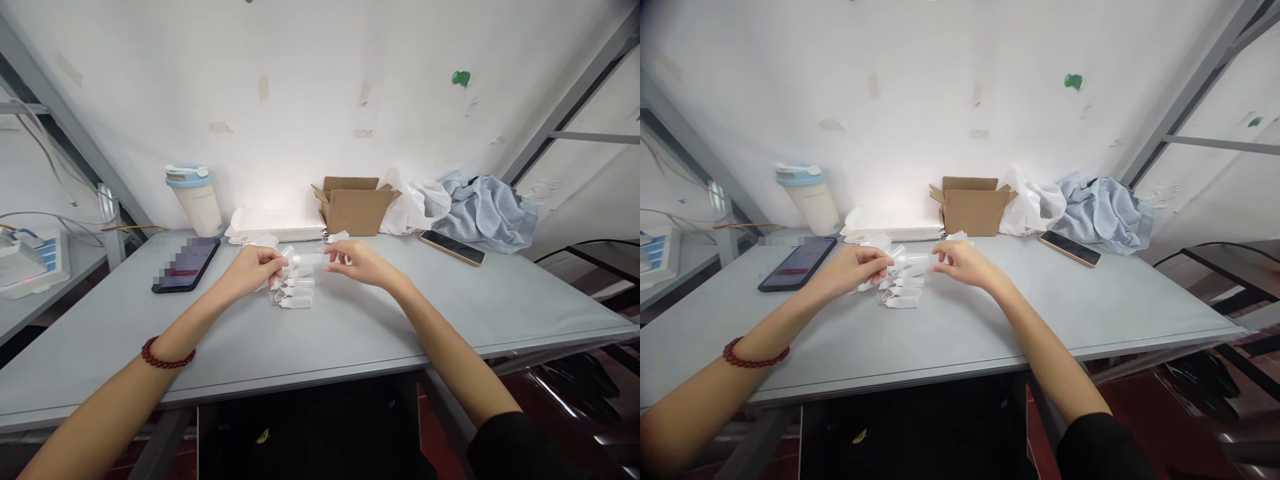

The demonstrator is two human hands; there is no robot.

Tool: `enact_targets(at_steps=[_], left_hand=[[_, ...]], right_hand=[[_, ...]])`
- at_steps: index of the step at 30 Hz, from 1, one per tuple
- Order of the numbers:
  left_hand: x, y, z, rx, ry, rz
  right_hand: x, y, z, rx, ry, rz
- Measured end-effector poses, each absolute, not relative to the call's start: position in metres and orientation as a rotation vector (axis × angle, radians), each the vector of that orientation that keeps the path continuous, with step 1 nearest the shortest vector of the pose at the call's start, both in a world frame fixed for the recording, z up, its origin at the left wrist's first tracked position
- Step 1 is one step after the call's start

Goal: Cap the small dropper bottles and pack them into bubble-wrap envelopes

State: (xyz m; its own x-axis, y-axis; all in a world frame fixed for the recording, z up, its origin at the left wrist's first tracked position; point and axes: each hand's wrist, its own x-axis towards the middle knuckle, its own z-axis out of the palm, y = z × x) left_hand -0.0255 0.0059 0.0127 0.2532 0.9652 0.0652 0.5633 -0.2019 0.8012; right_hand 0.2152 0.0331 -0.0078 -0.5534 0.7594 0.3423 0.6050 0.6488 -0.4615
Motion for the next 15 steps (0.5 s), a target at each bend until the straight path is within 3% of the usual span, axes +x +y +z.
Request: enact_targets(at_steps=[9, 15], left_hand=[[-0.034, 0.014, 0.002, 2.256, 1.615, 0.681], [-0.035, 0.016, -0.003, 2.303, 1.735, 0.751]], right_hand=[[0.265, 0.045, 0.012, -1.919, -2.459, 0.547], [0.270, 0.052, 0.008, -2.098, -2.506, 0.561]])
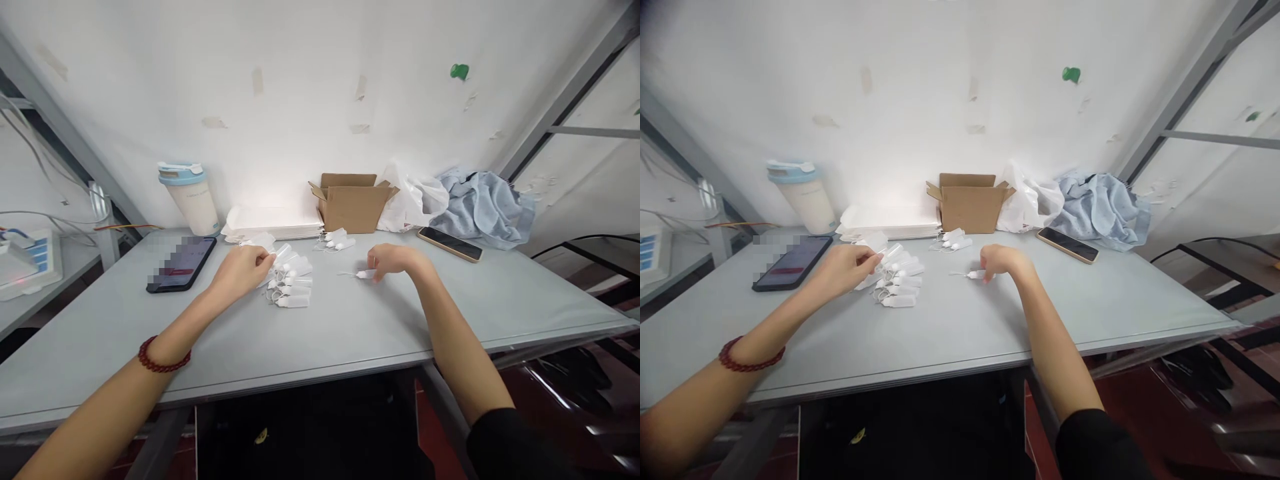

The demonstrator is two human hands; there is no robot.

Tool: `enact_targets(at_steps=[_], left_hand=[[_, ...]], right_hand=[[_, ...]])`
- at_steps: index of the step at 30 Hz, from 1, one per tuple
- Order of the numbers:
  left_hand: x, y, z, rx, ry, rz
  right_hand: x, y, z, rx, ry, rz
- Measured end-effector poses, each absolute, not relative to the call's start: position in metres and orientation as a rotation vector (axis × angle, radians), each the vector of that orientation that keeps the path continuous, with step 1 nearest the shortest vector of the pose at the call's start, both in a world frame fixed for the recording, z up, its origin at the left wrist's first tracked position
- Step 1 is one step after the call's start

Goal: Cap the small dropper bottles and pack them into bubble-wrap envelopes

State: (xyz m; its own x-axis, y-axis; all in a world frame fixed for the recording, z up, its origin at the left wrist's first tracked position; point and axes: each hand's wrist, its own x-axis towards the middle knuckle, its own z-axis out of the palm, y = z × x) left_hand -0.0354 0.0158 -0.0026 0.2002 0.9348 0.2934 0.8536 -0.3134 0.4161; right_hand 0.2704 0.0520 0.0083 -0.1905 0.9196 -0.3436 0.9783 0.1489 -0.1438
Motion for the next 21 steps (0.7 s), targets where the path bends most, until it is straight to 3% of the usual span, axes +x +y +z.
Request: enact_targets(at_steps=[5, 10, 16, 21], left_hand=[[-0.032, 0.013, -0.002, 2.324, 1.711, 0.783], [-0.024, 0.007, -0.004, 2.191, 1.453, 0.775], [-0.018, 0.002, -0.008, 2.098, 1.248, 0.700], [-0.017, 0.000, -0.006, 1.991, 1.226, 0.694]], right_hand=[[0.259, 0.051, 0.002, 1.745, 2.479, -0.506], [0.236, 0.038, 0.003, 1.462, 2.932, -0.774], [0.221, 0.032, 0.001, 1.051, 2.837, -1.290], [0.222, 0.033, 0.000, 1.031, 2.843, -1.432]])
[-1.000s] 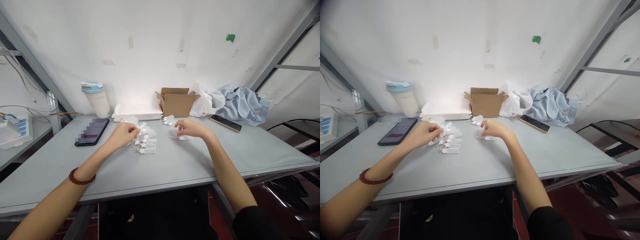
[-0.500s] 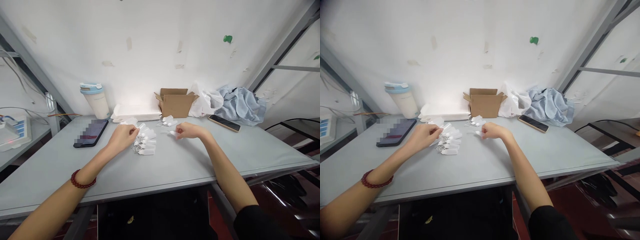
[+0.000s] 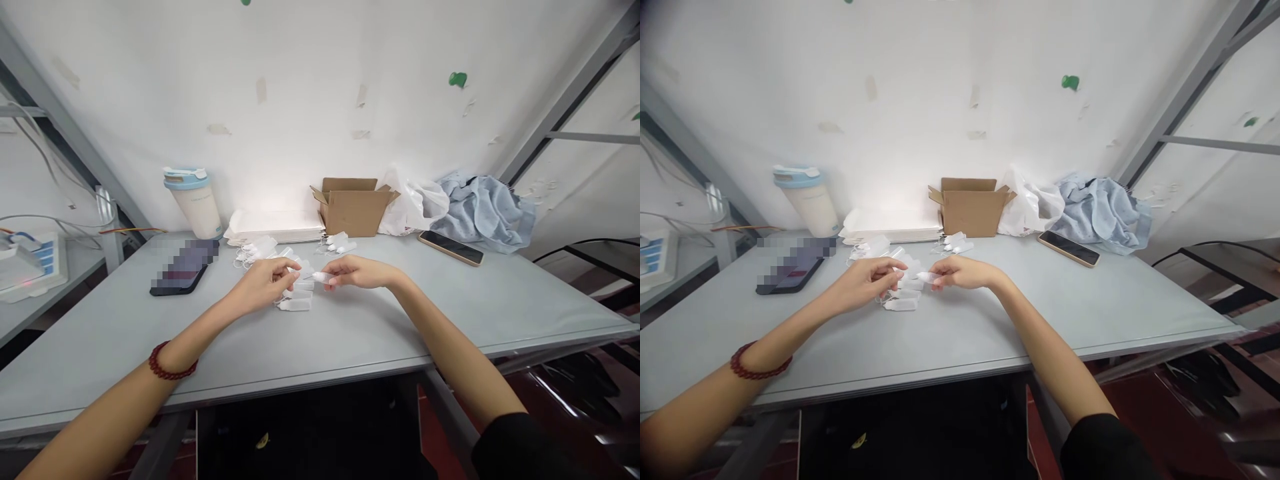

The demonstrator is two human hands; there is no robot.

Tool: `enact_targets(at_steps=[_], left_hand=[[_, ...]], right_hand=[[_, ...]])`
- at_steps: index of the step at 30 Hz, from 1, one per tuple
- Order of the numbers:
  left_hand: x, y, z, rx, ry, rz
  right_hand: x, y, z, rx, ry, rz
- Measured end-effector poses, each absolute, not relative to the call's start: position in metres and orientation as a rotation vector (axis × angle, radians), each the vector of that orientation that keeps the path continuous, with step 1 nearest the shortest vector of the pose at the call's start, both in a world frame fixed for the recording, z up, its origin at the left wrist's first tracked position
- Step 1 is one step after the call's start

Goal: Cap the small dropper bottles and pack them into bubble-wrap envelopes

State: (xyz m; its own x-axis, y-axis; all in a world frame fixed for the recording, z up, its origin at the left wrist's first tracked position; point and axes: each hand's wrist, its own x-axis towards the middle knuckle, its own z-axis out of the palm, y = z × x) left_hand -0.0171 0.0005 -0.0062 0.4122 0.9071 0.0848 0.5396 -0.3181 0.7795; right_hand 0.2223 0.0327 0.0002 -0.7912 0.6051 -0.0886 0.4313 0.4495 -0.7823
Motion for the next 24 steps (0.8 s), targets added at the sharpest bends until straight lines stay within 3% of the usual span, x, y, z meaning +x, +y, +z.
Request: enact_targets(at_steps=[24], left_hand=[[-0.0178, 0.0036, -0.0034, 1.885, 1.230, 0.663]], right_hand=[[0.2167, 0.0292, 0.0007, -0.967, -2.416, 1.172]])
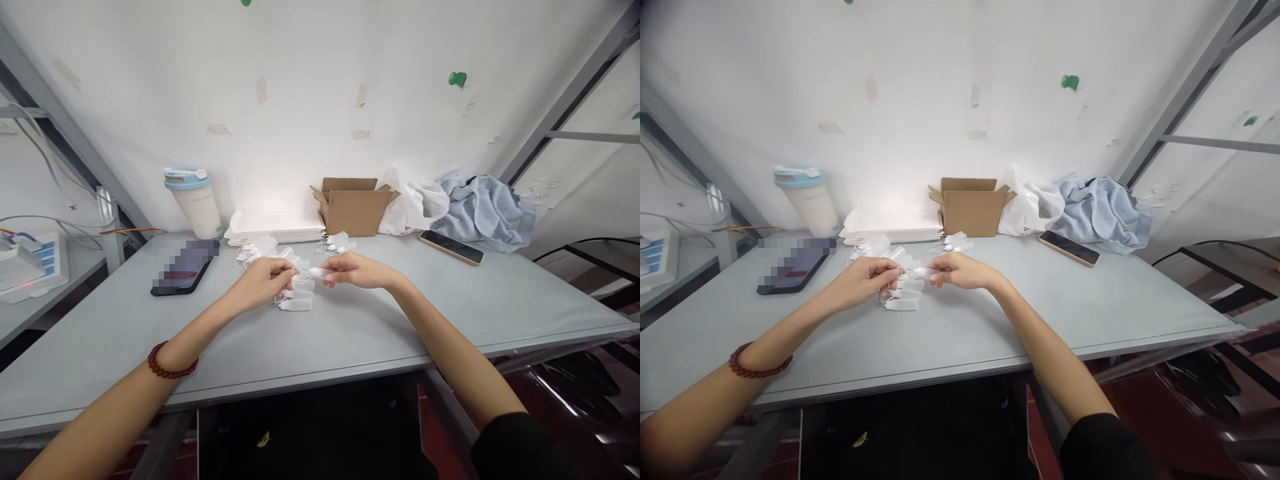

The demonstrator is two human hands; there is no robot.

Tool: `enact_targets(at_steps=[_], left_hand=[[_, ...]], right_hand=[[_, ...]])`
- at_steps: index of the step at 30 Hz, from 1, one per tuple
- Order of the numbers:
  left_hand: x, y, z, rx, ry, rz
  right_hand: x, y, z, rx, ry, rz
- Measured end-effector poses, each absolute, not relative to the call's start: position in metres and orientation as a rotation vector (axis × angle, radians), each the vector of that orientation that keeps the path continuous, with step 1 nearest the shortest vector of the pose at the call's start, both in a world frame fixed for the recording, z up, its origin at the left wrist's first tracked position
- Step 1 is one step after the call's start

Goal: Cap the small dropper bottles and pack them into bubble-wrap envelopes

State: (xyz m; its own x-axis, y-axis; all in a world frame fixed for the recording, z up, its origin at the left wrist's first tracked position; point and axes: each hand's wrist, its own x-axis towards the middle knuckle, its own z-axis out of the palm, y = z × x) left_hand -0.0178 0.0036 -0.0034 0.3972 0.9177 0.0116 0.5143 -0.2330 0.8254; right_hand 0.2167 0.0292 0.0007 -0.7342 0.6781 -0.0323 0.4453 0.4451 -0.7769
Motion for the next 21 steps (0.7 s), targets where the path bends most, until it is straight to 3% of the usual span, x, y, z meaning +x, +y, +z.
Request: enact_targets(at_steps=[21], left_hand=[[-0.0189, 0.0044, -0.0065, 1.903, 1.251, 0.683]], right_hand=[[0.2147, 0.0298, -0.0035, -1.014, -2.398, 1.111]])
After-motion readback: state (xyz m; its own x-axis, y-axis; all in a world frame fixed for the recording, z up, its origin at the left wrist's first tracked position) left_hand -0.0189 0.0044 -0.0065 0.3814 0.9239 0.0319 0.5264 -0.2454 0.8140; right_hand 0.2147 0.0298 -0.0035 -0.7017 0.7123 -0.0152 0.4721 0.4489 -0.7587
